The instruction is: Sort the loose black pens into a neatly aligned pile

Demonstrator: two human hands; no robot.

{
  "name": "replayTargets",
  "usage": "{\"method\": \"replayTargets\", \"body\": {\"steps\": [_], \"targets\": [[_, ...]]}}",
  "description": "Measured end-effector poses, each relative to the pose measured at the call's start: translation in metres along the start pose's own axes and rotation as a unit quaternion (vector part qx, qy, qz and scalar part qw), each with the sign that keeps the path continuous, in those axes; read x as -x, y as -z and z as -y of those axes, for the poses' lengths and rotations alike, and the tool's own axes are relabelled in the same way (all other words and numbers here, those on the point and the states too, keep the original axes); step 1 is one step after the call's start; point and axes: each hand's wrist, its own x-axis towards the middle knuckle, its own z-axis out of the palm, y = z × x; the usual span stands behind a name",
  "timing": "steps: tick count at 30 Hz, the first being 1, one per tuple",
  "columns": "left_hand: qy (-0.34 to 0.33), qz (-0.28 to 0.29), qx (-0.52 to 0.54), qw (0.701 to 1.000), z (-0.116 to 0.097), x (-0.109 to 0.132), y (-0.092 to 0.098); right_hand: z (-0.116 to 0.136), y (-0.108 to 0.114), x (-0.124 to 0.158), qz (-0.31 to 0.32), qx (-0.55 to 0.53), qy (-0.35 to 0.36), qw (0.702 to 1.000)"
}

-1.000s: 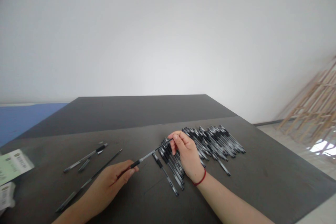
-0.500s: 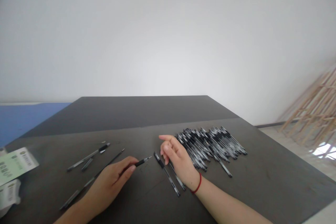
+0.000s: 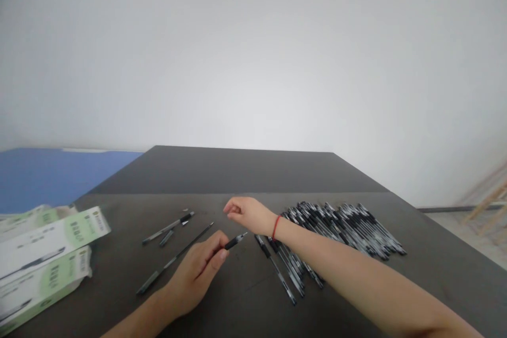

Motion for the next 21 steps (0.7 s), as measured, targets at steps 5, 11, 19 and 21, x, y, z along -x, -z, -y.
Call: {"method": "replayTargets", "body": {"steps": [5,11,19,21], "targets": [[-0.023,-0.008,0.01,1.0,-0.001,0.002,0.002,0.016,-0.046,-0.062,0.083,0.239,0.151,0.956],[-0.032,-0.012,0.016,0.999,-0.002,0.002,0.002,0.027,-0.079,-0.083,0.121,0.324,0.231,0.909],[-0.011,-0.02,-0.004,1.0,0.0,-0.001,0.003,0.023,-0.055,-0.061,0.036,0.205,0.104,0.972],[0.018,-0.033,-0.023,0.999,0.003,-0.002,0.004,0.018,-0.03,-0.041,0.007,0.174,0.066,0.982]]}}
